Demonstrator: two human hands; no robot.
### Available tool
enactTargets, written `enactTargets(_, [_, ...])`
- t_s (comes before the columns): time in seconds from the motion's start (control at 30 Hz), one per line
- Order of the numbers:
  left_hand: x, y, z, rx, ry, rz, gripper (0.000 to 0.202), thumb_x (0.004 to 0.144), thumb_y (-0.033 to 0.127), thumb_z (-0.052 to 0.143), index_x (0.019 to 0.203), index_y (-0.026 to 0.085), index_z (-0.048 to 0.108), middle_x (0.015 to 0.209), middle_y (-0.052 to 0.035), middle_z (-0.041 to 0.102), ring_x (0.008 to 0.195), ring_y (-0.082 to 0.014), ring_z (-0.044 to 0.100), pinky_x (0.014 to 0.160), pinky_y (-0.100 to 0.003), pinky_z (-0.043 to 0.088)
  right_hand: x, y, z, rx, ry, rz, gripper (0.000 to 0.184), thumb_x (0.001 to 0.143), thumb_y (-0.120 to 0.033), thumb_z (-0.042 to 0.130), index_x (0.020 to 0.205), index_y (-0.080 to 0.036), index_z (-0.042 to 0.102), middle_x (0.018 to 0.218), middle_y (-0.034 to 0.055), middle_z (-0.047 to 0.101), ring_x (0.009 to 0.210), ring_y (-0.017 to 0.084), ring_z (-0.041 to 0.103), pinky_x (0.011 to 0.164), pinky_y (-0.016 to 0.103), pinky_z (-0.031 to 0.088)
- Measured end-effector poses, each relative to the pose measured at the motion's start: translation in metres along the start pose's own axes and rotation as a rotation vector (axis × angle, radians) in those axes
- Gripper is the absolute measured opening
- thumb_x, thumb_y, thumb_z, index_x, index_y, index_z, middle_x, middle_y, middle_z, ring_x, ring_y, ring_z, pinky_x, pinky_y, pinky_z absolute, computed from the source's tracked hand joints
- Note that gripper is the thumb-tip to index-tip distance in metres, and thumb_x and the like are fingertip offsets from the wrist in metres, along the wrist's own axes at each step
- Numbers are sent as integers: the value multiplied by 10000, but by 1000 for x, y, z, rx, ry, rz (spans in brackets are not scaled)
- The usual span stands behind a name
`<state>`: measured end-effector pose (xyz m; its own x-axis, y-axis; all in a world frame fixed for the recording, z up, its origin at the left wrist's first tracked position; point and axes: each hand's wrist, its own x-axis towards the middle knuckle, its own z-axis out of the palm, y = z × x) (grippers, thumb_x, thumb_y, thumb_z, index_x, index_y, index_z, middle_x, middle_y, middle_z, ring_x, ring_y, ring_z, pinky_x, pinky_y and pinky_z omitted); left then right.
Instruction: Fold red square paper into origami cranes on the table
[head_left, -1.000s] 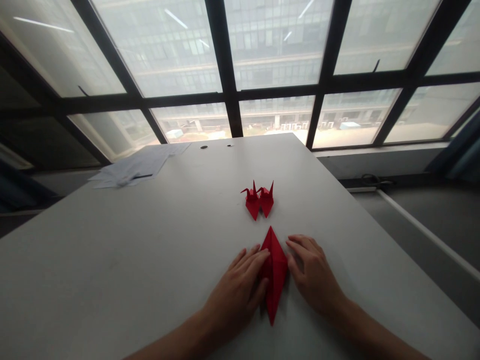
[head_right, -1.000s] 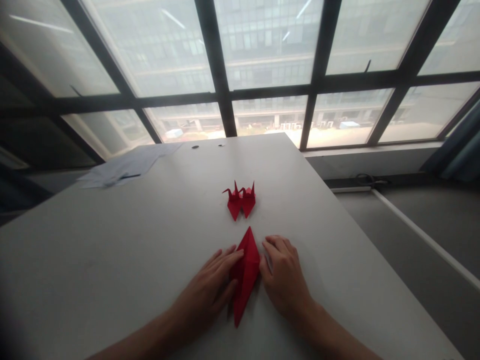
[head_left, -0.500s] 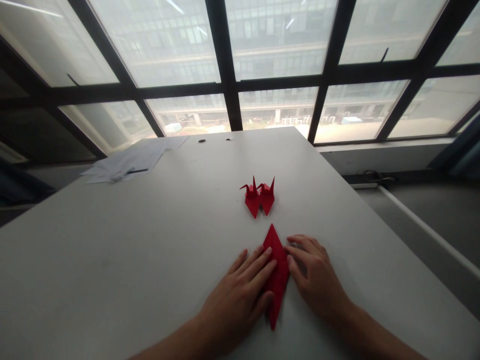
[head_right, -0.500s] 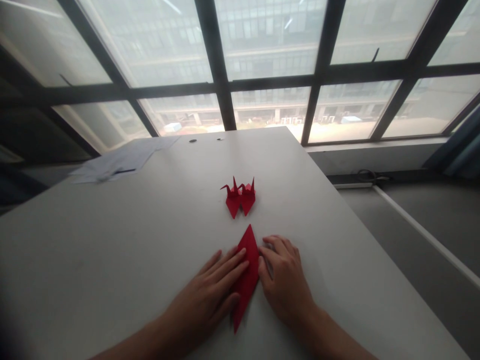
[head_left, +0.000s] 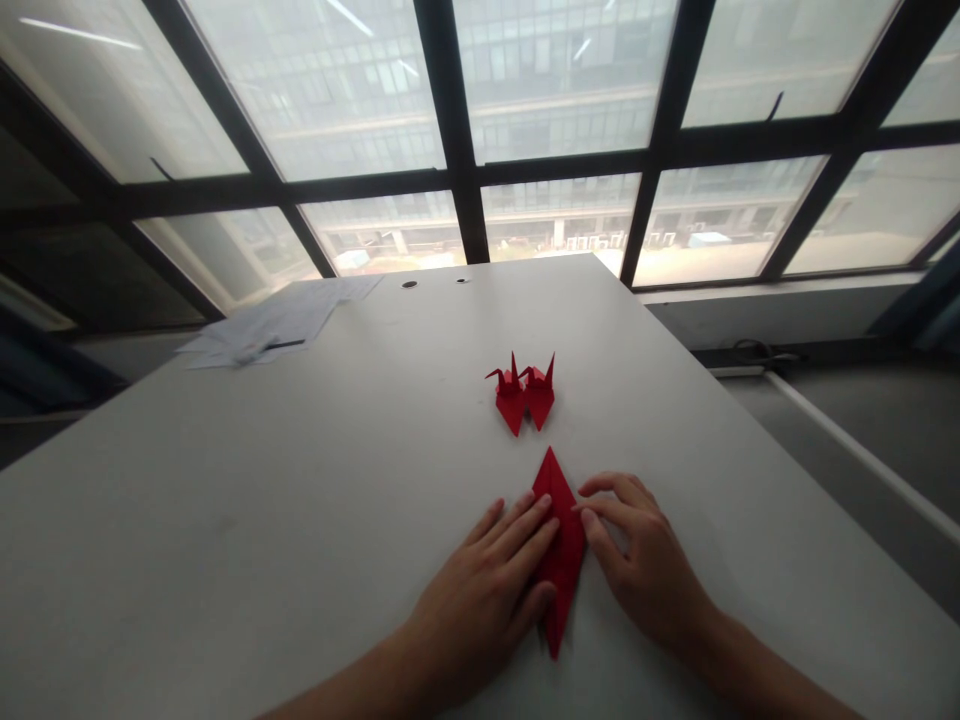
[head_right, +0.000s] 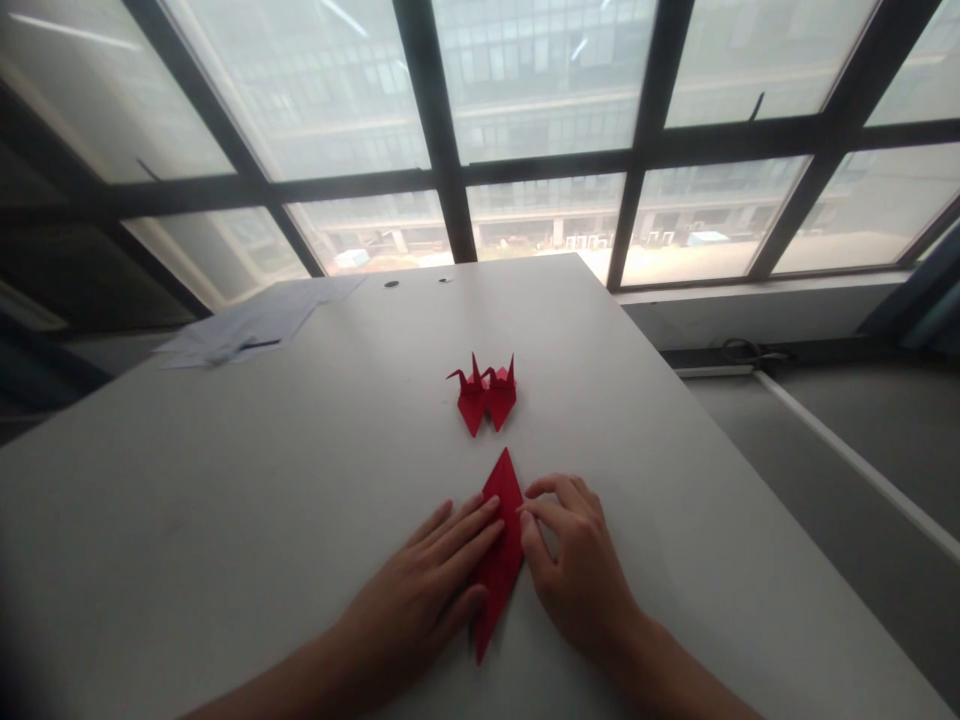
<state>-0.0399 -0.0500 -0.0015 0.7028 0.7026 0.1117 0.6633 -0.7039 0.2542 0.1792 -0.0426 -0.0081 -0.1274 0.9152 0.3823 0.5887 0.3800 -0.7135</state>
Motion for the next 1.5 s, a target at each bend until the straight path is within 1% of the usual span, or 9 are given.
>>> enactTargets(0.13, [0,1,-1,2,-15,-4,582,1003,373,459,1544,277,267,1591,-43,302,1477,-238,270,1213,-487,262,-1,2,0,-31,22,7,217,930,-205,487,932,-220,703,986,78,664,982,242,579,899,407,453])
enactTargets(0.3, [0,1,-1,-1,-12,0,602,994,354,481,1548,285,256,1594,-50,297,1476,-242,272,1215,-483,255,-1,4,2,-153,0,53,244,929,-216,492,752,-221,660,876,59,650,889,230,570,864,406,437])
enactTargets(0.53, [1,2,-2,0,-37,-18,593,999,353,462,1547,283,250,1606,-31,279,1483,-230,258,1225,-480,236,-1,0,-1,-41,-47,1,234,937,-218,505,846,-237,720,908,53,657,920,224,562,874,400,436])
enactTargets(0.7, [1,4,-5,-48,-25,-39,575,975,333,506,1515,277,319,1547,-22,403,1463,-213,306,1238,-448,223,-3,0,-1,-54,-103,-69,251,942,-232,520,1032,-271,751,1014,62,674,1000,235,553,923,424,434])
enactTargets(0.87, [2,5,-5,-113,2,-65,575,968,287,518,1507,294,318,1507,-20,453,1448,-204,332,1236,-448,224,-3,-3,-1,-125,-157,-80,270,957,-248,513,1062,-323,749,1142,49,657,1099,249,518,965,446,415])
enactTargets(1.0, [2,5,-6,-87,7,-42,542,976,289,503,1495,344,354,1516,-7,436,1435,-216,355,1227,-461,239,-3,-2,-1,-147,-157,-58,287,974,-255,482,1046,-321,752,1150,48,653,1114,246,521,966,437,422])
enactTargets(1.23, [1,6,-12,-73,-60,63,492,993,324,480,1478,319,404,1519,-24,446,1457,-235,319,1232,-511,142,-4,1,-6,-244,45,-104,318,983,-263,443,1145,-261,717,1251,73,623,1203,267,498,1029,480,385])
enactTargets(1.33, [1,7,-14,-80,-97,79,499,995,322,474,1486,308,386,1539,-9,420,1485,-239,252,1231,-533,95,-3,3,-9,-297,25,-160,314,981,-269,450,1132,-262,725,1318,65,600,1249,278,468,1057,499,358])
enactTargets(1.5, [3,6,-13,-78,-114,88,514,976,310,505,1478,301,391,1560,-7,383,1494,-245,222,1226,-555,92,1,8,-8,-366,-89,-112,323,998,-339,437,1156,-303,716,1426,51,534,1325,294,411,1086,533,331])
